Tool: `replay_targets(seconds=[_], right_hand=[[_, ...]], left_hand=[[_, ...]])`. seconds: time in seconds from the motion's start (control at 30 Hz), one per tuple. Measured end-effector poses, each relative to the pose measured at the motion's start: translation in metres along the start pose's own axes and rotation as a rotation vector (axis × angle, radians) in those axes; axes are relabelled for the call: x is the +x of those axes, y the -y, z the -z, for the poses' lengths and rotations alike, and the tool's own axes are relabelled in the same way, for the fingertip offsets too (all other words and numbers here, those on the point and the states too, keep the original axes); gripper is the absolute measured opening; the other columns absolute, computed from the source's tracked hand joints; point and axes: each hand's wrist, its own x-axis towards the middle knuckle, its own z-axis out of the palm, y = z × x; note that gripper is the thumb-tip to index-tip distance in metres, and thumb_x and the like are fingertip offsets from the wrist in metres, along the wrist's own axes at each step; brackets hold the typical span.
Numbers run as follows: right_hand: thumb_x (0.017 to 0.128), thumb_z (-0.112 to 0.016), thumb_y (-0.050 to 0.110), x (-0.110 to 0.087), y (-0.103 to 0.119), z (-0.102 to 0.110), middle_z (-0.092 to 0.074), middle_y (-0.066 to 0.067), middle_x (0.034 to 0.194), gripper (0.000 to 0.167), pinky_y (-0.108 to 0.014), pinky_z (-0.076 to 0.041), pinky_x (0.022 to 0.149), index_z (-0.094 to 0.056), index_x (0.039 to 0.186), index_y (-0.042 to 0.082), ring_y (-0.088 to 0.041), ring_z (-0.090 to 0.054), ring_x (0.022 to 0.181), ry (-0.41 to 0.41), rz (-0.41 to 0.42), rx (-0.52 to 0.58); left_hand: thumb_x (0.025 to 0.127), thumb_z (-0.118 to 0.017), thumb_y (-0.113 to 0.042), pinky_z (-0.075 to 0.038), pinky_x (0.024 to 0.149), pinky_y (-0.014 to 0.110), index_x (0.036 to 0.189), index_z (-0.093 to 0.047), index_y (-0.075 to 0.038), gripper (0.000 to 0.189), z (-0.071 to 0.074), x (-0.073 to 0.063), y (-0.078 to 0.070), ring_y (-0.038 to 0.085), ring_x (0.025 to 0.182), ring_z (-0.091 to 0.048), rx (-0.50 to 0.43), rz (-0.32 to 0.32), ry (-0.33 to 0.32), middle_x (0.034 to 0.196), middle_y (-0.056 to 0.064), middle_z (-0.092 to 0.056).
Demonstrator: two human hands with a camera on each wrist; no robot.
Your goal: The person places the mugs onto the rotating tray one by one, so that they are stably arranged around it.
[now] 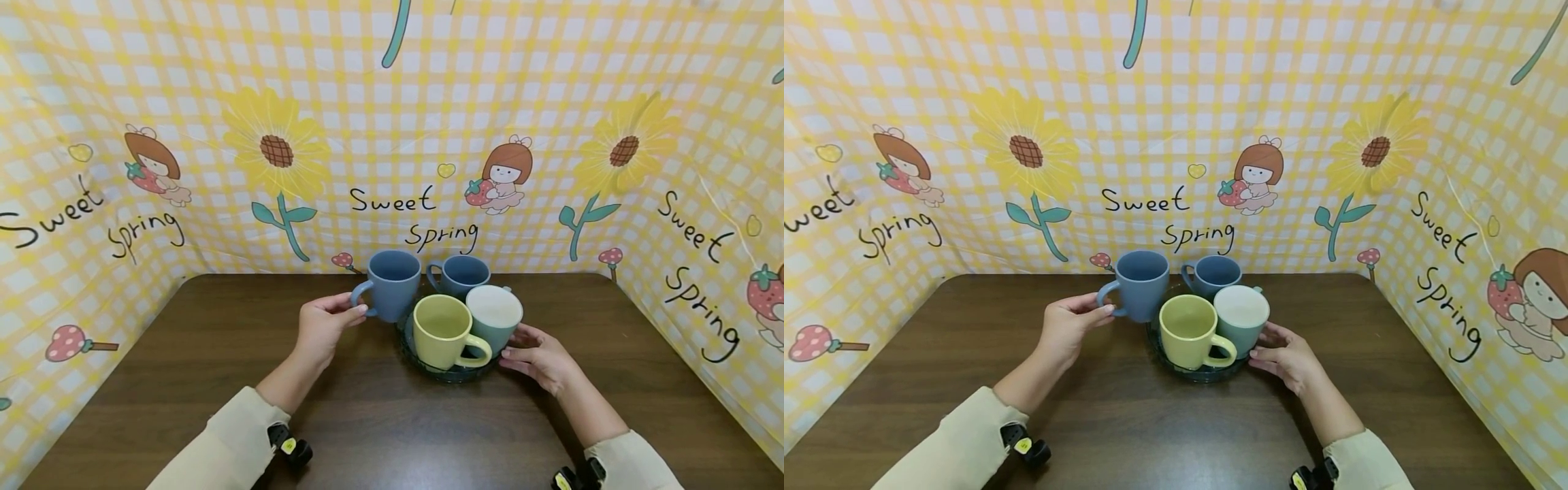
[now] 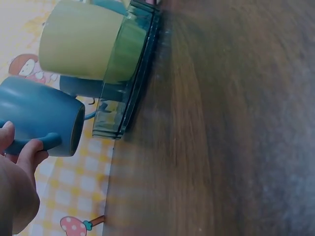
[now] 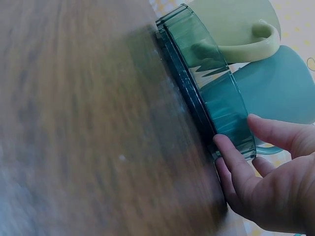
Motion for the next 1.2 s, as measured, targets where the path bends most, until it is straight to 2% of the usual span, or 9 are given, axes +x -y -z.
replay_targets(seconds=[0.37,0.6,0.77,1.2], right_hand=[[0.086,-0.054,-0.021,0.000,0.000,-0.001,-0.026,-0.026,0.135,0.080,-0.042,-0.055,0.090,-0.009,0.151,-0.009,-0.018,-0.063,0.091,-0.008,-0.012,0.009],[0.086,-0.057,-0.019,0.000,0.000,0.000,-0.038,-0.021,0.127,0.079,-0.042,-0.056,0.090,-0.011,0.150,-0.010,-0.017,-0.063,0.092,0.007,-0.001,0.003],[0.087,-0.057,-0.018,-0.001,-0.001,-0.001,-0.038,-0.021,0.127,0.078,-0.042,-0.056,0.090,-0.012,0.150,-0.010,-0.018,-0.063,0.093,0.017,0.006,-0.004],[0.088,-0.057,-0.017,-0.002,-0.003,0.000,-0.037,-0.022,0.129,0.078,-0.042,-0.056,0.090,-0.011,0.150,-0.009,-0.017,-0.063,0.094,0.019,0.012,-0.018]], left_hand=[[0.074,-0.075,0.017,-0.061,0.068,0.035,0.104,-0.066,0.018,0.032,-0.019,0.006,0.011,0.015,0.068,-0.070,0.044,0.000,0.024,0.082,0.019,-0.071],[0.074,-0.074,0.018,-0.061,0.067,0.033,0.107,-0.065,0.019,0.034,-0.028,0.009,0.020,0.013,0.066,-0.069,0.065,0.027,0.020,0.076,0.009,-0.066],[0.073,-0.076,0.017,-0.061,0.066,0.032,0.104,-0.067,0.018,0.033,-0.035,0.012,0.027,0.013,0.065,-0.069,0.081,0.022,0.014,0.074,0.008,-0.067],[0.072,-0.080,0.013,-0.061,0.064,0.030,0.098,-0.070,0.014,0.028,-0.043,0.011,0.044,0.014,0.063,-0.069,0.097,0.047,-0.004,0.073,0.008,-0.068]])
